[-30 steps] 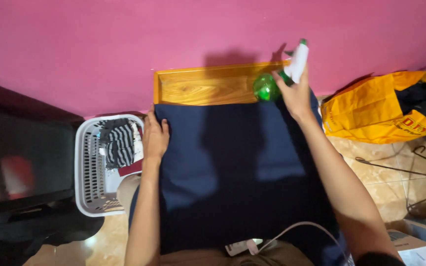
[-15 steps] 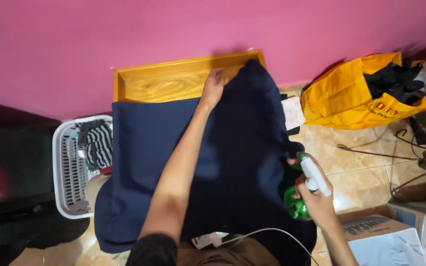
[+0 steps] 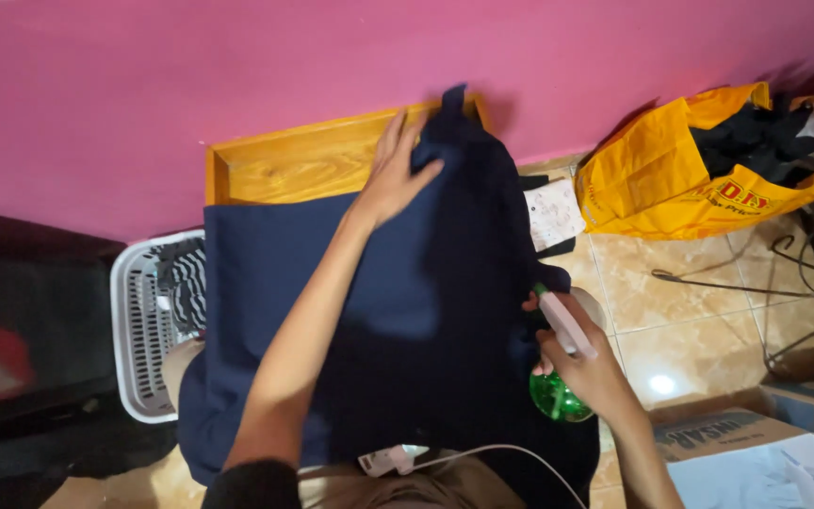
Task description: The person retrieves clothes from a laundry basket, spreads them on a wooden tray, sprays them with a liquid from a spray bottle, and folds them neatly.
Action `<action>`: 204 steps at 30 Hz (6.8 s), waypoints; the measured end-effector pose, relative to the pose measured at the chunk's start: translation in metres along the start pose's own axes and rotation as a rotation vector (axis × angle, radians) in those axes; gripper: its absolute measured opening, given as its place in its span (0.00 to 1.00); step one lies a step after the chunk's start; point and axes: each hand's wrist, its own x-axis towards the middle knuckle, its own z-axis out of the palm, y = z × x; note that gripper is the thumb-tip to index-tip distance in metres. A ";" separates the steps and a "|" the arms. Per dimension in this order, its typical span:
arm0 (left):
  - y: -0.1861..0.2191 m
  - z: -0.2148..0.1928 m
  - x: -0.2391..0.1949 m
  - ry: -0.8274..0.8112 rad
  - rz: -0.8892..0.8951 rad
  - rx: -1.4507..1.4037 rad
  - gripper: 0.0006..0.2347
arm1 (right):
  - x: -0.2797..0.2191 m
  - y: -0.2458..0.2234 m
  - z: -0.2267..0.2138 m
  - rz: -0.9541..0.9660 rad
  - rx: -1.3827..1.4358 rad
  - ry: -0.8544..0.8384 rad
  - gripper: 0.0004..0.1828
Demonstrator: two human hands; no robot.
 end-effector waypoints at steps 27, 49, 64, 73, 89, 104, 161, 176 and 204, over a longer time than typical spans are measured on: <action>-0.244 -0.069 -0.255 0.539 -0.800 -0.786 0.28 | 0.152 -0.097 0.160 0.052 -0.582 -0.019 0.22; -0.193 -0.115 -0.258 0.799 -0.550 -0.695 0.16 | 0.132 -0.105 0.318 -0.127 -0.407 -0.709 0.34; -0.255 -0.076 -0.253 0.639 -0.702 -0.427 0.07 | 0.183 -0.058 0.157 -0.044 -0.451 -0.250 0.29; -0.216 -0.093 -0.256 0.709 -0.692 -0.493 0.08 | 0.154 -0.076 0.078 0.083 -0.662 0.106 0.27; -0.134 -0.152 -0.329 0.569 -0.654 0.132 0.10 | 0.057 -0.140 0.167 0.135 -0.660 -0.246 0.34; -0.063 -0.145 -0.403 0.509 -0.656 0.241 0.07 | 0.043 -0.096 0.307 -0.171 -0.341 -0.808 0.21; 0.060 -0.107 -0.550 0.424 -0.383 0.350 0.06 | -0.022 -0.098 0.176 0.086 -0.613 -0.773 0.32; 0.054 -0.091 -0.527 0.380 -0.244 0.400 0.10 | -0.032 -0.048 0.053 0.179 -0.411 -0.358 0.23; 0.076 -0.151 -0.480 0.696 -0.099 0.198 0.05 | -0.133 -0.010 -0.056 0.335 -0.494 -0.076 0.29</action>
